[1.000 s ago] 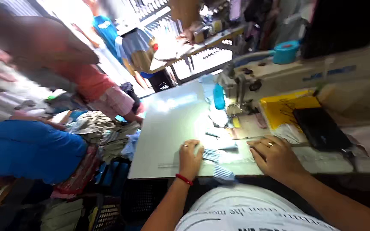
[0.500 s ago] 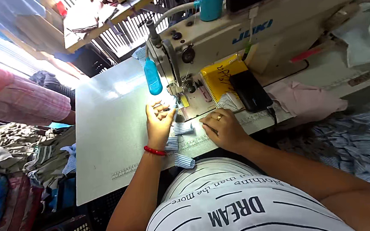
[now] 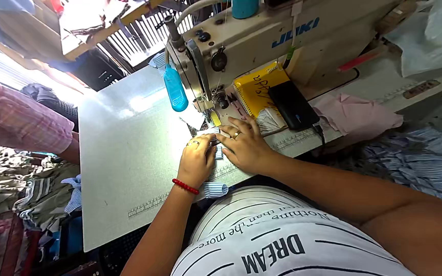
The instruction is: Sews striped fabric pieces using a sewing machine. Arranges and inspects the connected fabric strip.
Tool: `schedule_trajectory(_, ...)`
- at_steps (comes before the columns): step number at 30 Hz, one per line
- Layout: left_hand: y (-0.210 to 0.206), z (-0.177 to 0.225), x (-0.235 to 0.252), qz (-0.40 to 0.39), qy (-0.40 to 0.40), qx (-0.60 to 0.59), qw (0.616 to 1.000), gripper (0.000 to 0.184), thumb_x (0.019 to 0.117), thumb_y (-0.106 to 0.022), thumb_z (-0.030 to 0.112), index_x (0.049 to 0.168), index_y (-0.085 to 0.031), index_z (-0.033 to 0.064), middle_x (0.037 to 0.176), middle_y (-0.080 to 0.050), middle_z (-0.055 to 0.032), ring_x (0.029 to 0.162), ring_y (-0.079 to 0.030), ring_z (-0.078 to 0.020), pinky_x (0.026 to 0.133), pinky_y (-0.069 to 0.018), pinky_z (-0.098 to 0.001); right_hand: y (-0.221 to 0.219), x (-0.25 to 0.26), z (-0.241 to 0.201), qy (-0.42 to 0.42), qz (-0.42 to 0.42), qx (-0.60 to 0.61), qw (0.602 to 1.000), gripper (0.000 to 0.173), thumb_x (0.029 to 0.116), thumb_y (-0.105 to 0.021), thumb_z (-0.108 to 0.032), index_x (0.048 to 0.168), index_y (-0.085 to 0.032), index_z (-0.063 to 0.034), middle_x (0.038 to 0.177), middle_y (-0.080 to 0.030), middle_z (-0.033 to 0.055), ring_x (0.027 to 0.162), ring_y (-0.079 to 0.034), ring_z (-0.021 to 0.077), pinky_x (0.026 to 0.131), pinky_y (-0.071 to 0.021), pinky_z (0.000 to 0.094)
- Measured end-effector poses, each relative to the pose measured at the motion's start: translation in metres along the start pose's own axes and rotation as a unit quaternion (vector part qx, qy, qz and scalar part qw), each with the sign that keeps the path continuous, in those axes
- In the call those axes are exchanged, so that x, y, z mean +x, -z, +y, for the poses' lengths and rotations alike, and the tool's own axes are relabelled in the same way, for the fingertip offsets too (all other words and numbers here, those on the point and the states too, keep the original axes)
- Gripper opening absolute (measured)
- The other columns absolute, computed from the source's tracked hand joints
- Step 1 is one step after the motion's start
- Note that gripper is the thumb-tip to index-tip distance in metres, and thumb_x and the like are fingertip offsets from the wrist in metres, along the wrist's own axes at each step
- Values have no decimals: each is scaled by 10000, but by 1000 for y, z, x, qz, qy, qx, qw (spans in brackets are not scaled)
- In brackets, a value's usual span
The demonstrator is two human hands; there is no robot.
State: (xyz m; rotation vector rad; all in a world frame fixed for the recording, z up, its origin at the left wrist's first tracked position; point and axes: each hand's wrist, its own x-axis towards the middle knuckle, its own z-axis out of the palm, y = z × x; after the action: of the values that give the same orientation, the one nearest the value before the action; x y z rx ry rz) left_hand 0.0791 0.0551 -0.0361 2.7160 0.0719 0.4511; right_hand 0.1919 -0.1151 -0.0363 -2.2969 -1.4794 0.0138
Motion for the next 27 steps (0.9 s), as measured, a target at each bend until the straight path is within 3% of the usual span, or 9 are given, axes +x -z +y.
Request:
schedule_trajectory(4,2,-4,6,-22,21,24,999,367,1048,-520,234,1307,-681,30,1383,-648,-137,1293,-605,-307,1103,-450,-488,4,8,0,-26,-27,5,999,445,1026,-496,-394,1418,-636,-239,1522,-533,116,1538,-260,411,1173,-104,761)
schedule_trajectory(10,2,-11,12,-71,50,101,991,493,1083,-378,371,1464,-585,138,1507,-568,-54,1331,-562,-297,1075,-373,-583,3,18,-2,-50,-32,13,998,459,1007,-517,-379,1434,-624,-247,1567,-480,129,1557,-196,422,1175,-40,772)
schedule_trajectory(14,2,-17,18,-79,59,130,987,526,1089,-330,418,1493,-555,168,1516,-560,-29,1360,-538,-266,1158,-282,-567,1,25,-4,-68,-37,12,997,486,1026,-475,-422,1479,-579,-280,1610,-429,122,1573,-147,416,1171,7,777)
schedule_trajectory(27,1,-17,22,-78,58,148,984,568,1081,-310,485,1488,-564,180,1489,-580,-47,1346,-540,-273,1150,-255,-588,-4,25,-3,-73,-36,-9,997,528,1036,-401,-463,1519,-530,-293,1637,-393,107,1578,-127,409,1165,23,782)
